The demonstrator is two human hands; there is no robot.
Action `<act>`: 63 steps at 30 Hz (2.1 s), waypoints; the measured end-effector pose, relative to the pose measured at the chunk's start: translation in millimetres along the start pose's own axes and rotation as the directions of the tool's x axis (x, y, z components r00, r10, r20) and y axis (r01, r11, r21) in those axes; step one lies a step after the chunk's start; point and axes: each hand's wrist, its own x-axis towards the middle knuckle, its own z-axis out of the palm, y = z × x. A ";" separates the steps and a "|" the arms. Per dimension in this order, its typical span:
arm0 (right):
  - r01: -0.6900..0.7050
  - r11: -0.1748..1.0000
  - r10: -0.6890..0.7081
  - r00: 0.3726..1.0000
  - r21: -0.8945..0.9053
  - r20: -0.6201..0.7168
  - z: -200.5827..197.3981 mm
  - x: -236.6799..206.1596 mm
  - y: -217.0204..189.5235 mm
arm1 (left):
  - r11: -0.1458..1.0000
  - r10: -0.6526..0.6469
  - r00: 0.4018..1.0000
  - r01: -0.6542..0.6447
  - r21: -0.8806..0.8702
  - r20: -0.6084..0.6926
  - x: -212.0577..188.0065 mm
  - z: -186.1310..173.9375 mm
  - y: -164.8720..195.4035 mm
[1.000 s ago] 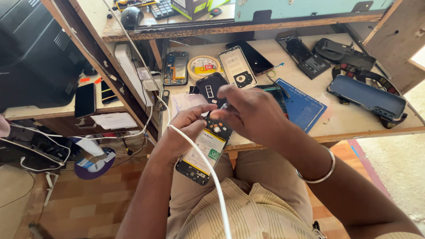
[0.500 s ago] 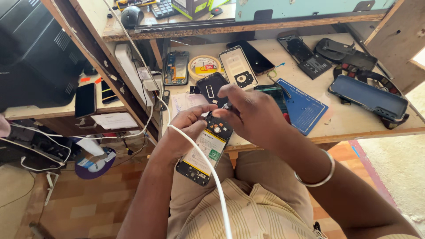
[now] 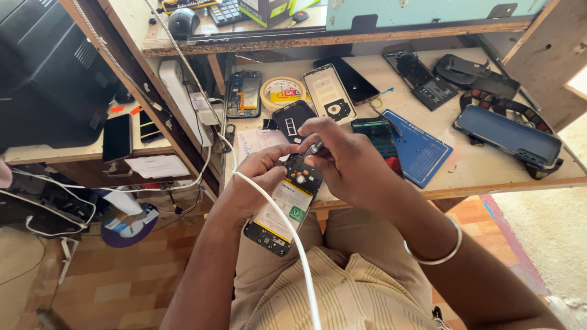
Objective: The person disassembles a smartphone at a cluttered workbench, prying the back cover off and lifting out the battery. They use a screwdriver to unscrew and reposition internal components, then reassemble the phone and hold up the reassembled device with its screen lit at the end.
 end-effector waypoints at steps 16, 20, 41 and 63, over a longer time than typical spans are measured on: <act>-0.538 0.732 0.558 0.826 -0.419 -0.086 -37.0 6.8 55.3 | 0.875 0.120 0.947 -0.242 -0.418 -0.297 10.2 -23.1 -15.4; -0.412 0.666 0.568 0.820 -0.622 0.066 -15.8 10.6 66.4 | 0.897 0.111 0.934 -0.241 -0.371 -0.339 12.6 -26.2 -23.0; -0.585 0.684 0.467 0.810 -0.436 -0.354 -108.5 -25.7 127.9 | 0.894 0.085 0.917 -0.243 -0.376 -0.390 9.9 -26.4 -21.6; -0.454 0.879 0.477 0.828 0.145 -0.294 -31.0 -49.5 66.8 | 0.960 0.043 0.961 -0.115 -0.255 -0.272 8.5 -9.7 -16.3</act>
